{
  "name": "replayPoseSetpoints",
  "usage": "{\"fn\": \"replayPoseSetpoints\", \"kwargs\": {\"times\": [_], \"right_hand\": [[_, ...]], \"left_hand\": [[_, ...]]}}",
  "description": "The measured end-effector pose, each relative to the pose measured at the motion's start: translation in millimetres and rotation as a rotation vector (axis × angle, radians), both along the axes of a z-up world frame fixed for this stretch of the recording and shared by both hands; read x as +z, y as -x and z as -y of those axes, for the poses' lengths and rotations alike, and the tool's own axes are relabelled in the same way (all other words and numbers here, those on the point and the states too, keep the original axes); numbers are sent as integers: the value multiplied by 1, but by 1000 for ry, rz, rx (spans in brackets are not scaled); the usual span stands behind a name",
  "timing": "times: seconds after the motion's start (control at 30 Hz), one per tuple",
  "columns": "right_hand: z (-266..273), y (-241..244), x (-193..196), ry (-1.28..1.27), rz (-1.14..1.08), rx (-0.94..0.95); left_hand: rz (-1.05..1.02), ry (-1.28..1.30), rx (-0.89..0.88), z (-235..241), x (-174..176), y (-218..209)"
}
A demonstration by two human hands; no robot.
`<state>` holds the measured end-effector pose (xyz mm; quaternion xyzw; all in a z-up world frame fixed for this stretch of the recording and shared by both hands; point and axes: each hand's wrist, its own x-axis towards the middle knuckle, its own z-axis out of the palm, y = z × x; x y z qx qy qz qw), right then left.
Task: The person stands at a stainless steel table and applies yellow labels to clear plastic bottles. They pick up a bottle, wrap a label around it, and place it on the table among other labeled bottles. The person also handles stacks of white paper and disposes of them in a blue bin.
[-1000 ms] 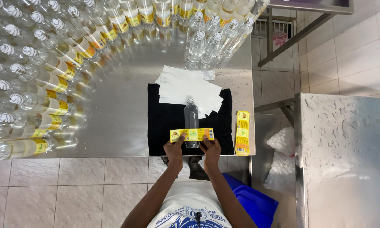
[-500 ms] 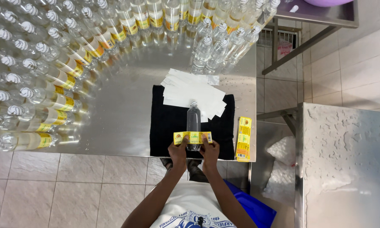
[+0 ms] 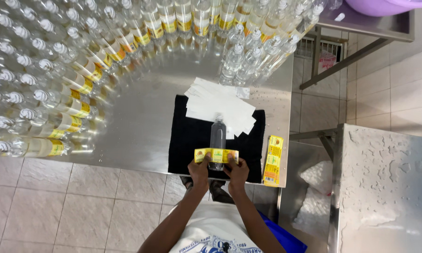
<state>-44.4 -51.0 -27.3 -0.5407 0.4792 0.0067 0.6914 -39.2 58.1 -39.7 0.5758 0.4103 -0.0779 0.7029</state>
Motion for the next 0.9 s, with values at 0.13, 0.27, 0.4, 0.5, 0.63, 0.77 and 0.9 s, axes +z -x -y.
{"fn": "replayPoseSetpoints", "kwargs": {"times": [0.13, 0.27, 0.4, 0.5, 0.63, 0.77, 0.9], "right_hand": [[-1, 1, -3, 14, 25, -23], [-3, 3, -2, 21, 3, -17], [0, 2, -8, 26, 5, 36], [1, 1, -10, 11, 13, 52], [0, 2, 12, -12, 12, 97], [12, -5, 30, -113, -26, 189], [20, -16, 11, -204, -24, 93]], "left_hand": [[-5, 5, 27, 3, -4, 0], [-31, -10, 14, 2, -7, 3], [-53, 61, 42, 1, -11, 0], [-43, 123, 86, 3, -15, 0], [-53, 214, 168, 1, -8, -5], [-33, 272, 164, 8, -1, -6], [48, 323, 242, 9, -3, -16]]}}
